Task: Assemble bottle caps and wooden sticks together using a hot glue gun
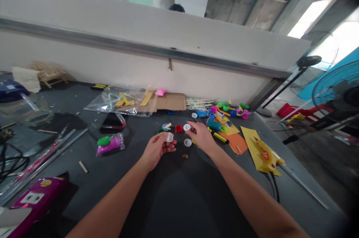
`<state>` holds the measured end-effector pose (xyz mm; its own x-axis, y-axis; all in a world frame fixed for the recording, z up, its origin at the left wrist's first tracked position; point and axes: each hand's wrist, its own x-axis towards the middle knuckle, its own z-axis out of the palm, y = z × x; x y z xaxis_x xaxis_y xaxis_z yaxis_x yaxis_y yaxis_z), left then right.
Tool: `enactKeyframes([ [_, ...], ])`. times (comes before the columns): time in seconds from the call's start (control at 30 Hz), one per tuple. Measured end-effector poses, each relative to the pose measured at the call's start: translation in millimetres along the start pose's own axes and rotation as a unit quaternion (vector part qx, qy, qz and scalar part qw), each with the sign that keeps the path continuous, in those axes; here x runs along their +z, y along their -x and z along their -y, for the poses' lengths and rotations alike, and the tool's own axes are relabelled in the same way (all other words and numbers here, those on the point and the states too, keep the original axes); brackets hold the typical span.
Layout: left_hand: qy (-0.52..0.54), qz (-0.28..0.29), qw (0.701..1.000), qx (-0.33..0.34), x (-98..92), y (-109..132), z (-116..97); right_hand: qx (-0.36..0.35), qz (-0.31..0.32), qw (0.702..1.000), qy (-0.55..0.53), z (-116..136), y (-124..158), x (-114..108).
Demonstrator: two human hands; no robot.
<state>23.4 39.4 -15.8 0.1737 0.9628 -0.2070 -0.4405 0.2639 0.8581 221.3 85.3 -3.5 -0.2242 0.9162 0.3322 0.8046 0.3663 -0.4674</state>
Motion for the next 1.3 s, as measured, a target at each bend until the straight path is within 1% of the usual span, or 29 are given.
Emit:
enactKeyframes([
  [0.1, -0.012, 0.008, 1.0, 0.007, -0.4, -0.1, 1.0, -0.007, 0.064, 0.997, 0.046, 0.3, -0.4, -9.0],
  [0.23, -0.022, 0.012, 1.0, 0.01, -1.4, -0.5, 2.4, -0.071, 0.169, 0.978, 0.095, 8.0, 5.5, -17.6],
  [0.3, -0.025, 0.012, 1.0, 0.007, -1.5, -0.4, 2.3, -0.099, 0.195, 0.971, 0.098, 9.8, 7.7, -17.7],
  [0.37, -0.029, 0.017, 0.999, 0.003, -0.9, 0.2, 1.6, -0.109, 0.183, 0.974, 0.073, 11.2, 8.1, -16.7],
  [0.47, -0.029, 0.029, 0.999, -0.004, 0.9, 2.1, -0.1, -0.104, 0.118, 0.987, -0.027, 16.3, 6.4, -16.8],
  [0.53, -0.013, 0.04, 0.999, -0.014, 2.3, 3.6, -1.2, -0.101, 0.078, 0.986, -0.11, 22.0, 5.5, -16.6],
  [0.6, 0.012, 0.058, 0.998, -0.025, 3.4, 4.9, -1.9, -0.086, 0.057, 0.975, -0.196, 27.9, 6.0, -14.0],
  [0.67, 0.035, 0.077, 0.996, -0.033, 3.8, 5.7, -2.2, -0.053, 0.047, 0.956, -0.286, 33.4, 8.4, -9.0],
  [0.73, 0.051, 0.087, 0.994, -0.038, 3.5, 6.0, -2.2, -0.03, 0.04, 0.937, -0.346, 38.6, 12.3, -3.6],
  [0.8, 0.065, 0.092, 0.993, -0.043, 2.8, 5.9, -2.2, -0.036, 0.025, 0.936, -0.348, 43.8, 16.4, 0.1],
  [0.93, 0.085, 0.095, 0.991, -0.046, 1.4, 5.9, -2.7, -0.074, 0.003, 0.958, -0.276, 50.9, 21.0, 1.0],
  [1.03, 0.087, 0.087, 0.991, -0.047, 0.2, 5.8, -3.0, -0.108, -0.005, 0.969, -0.221, 51.0, 20.2, -0.2],
  [1.13, 0.083, 0.082, 0.992, -0.054, -0.7, 5.3, -3.1, -0.149, -0.006, 0.971, -0.185, 49.3, 18.5, -0.6],
  [1.2, 0.08, 0.08, 0.992, -0.062, -0.9, 4.9, -3.1, -0.155, -0.008, 0.972, -0.176, 48.8, 18.1, -0.4],
  [1.3, 0.081, 0.083, 0.991, -0.067, -1.0, 4.3, -2.5, -0.147, -0.017, 0.973, -0.176, 49.3, 18.8, 0.5],
])
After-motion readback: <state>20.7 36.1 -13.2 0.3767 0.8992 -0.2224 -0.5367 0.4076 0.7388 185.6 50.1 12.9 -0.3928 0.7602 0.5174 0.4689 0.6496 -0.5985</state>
